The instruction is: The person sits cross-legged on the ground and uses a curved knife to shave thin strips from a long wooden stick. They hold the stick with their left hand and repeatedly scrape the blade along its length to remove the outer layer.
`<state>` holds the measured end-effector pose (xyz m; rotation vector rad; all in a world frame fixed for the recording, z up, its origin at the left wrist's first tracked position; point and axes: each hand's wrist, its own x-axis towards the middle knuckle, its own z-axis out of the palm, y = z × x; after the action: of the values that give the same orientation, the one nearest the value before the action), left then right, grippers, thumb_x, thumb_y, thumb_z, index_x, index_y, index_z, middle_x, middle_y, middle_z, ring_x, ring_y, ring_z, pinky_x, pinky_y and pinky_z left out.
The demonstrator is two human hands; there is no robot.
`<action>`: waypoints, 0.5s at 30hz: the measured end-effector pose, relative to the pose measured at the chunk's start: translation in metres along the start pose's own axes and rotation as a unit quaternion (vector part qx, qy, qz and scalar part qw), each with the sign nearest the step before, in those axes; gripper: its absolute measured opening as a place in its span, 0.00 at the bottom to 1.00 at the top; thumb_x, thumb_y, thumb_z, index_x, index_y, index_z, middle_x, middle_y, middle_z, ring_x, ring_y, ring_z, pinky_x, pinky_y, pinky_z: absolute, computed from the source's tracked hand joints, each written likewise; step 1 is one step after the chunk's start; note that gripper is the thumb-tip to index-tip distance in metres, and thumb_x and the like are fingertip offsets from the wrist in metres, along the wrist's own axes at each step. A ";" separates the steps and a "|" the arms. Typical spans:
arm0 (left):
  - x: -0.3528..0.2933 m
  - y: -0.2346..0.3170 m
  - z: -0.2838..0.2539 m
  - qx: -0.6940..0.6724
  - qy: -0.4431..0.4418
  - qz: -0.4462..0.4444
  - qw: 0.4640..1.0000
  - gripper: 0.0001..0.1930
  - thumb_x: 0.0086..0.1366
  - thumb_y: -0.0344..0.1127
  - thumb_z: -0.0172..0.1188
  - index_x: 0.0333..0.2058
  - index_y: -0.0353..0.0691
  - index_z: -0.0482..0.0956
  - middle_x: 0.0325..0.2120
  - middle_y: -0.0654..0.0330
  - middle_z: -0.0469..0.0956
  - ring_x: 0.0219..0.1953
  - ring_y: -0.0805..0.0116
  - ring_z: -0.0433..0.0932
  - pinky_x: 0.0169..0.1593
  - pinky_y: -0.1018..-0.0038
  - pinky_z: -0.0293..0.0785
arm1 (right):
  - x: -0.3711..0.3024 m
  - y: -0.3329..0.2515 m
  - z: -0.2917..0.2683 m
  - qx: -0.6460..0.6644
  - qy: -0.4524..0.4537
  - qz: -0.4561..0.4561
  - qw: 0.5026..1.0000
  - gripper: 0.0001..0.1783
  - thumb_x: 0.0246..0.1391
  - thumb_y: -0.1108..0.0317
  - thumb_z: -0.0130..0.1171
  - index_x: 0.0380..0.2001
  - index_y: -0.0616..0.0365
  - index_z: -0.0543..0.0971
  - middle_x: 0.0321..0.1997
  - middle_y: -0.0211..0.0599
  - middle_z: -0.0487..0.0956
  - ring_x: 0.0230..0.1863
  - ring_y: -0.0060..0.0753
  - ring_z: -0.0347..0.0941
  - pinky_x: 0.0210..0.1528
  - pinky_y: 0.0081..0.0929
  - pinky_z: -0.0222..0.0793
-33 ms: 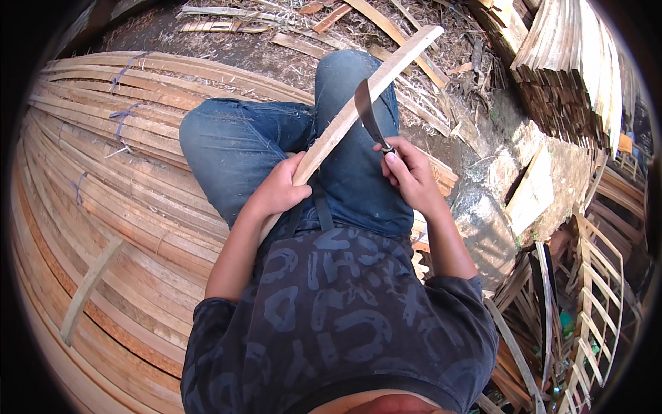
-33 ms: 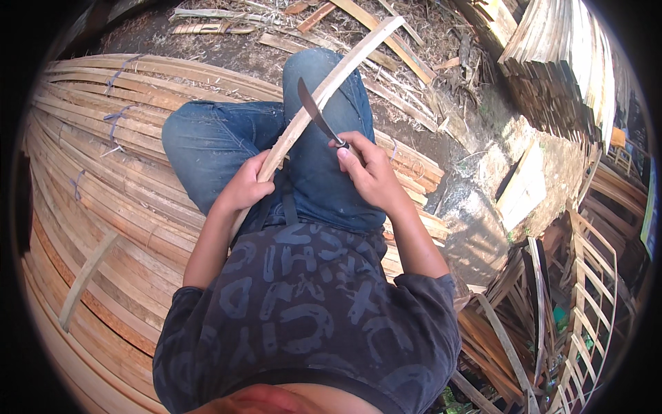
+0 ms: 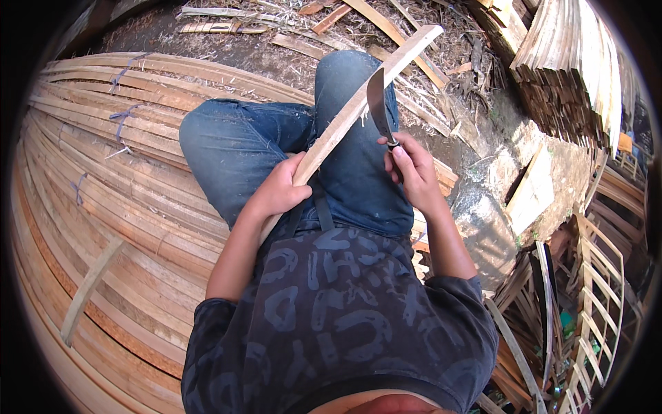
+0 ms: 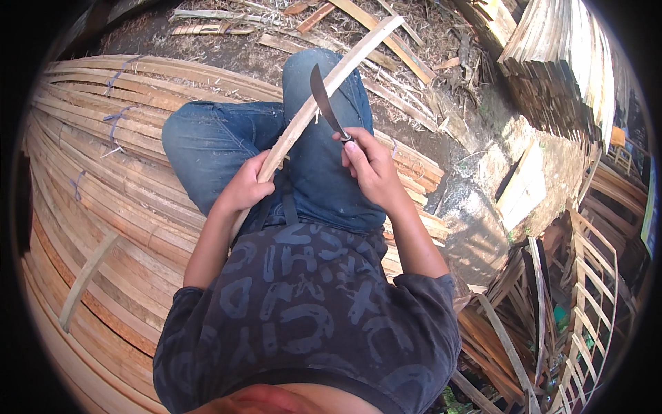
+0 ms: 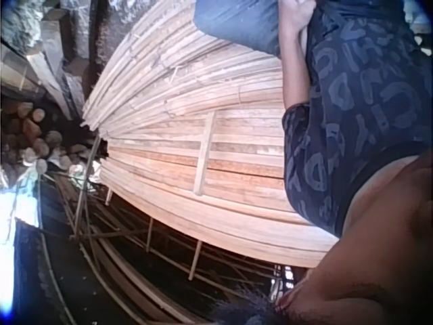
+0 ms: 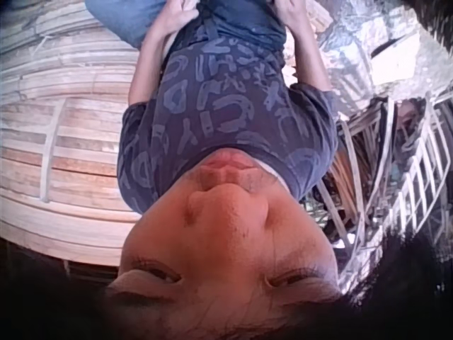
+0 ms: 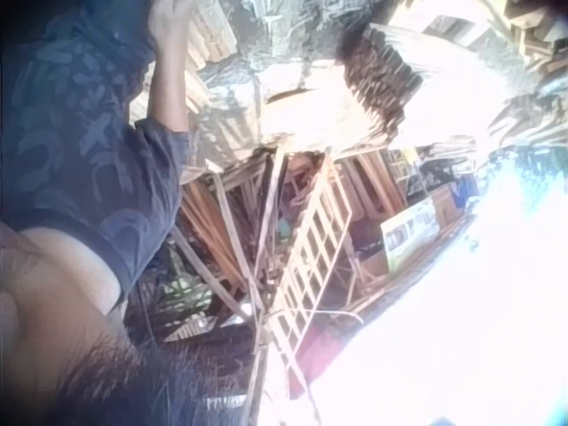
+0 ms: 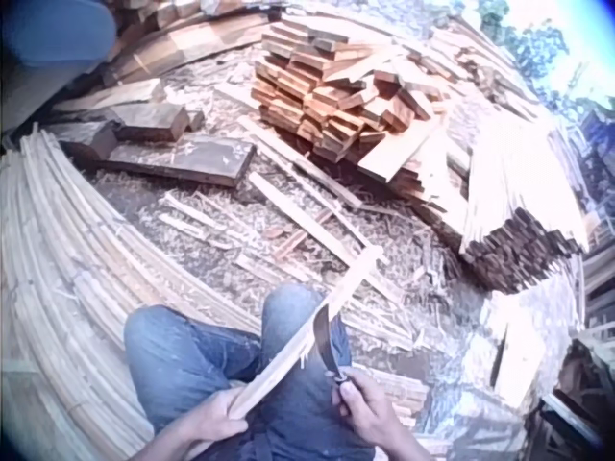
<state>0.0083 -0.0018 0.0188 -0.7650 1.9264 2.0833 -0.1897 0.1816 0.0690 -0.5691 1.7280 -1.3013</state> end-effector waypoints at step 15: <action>-0.001 0.038 0.005 -0.177 -0.089 -0.066 0.978 0.13 0.44 0.25 0.49 0.32 0.42 0.61 0.17 0.67 0.61 0.13 0.82 0.58 0.16 0.83 0.54 | 0.018 -0.009 -0.009 -0.357 0.221 -0.147 0.896 0.13 0.53 0.67 0.62 0.41 0.60 0.78 0.22 0.41 0.77 0.21 0.37 0.75 0.25 0.30 0.69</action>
<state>-0.0105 -0.0020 0.0523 -0.7198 1.3933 2.3509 -0.2075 0.1696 0.0715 -1.0404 2.6083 -1.0051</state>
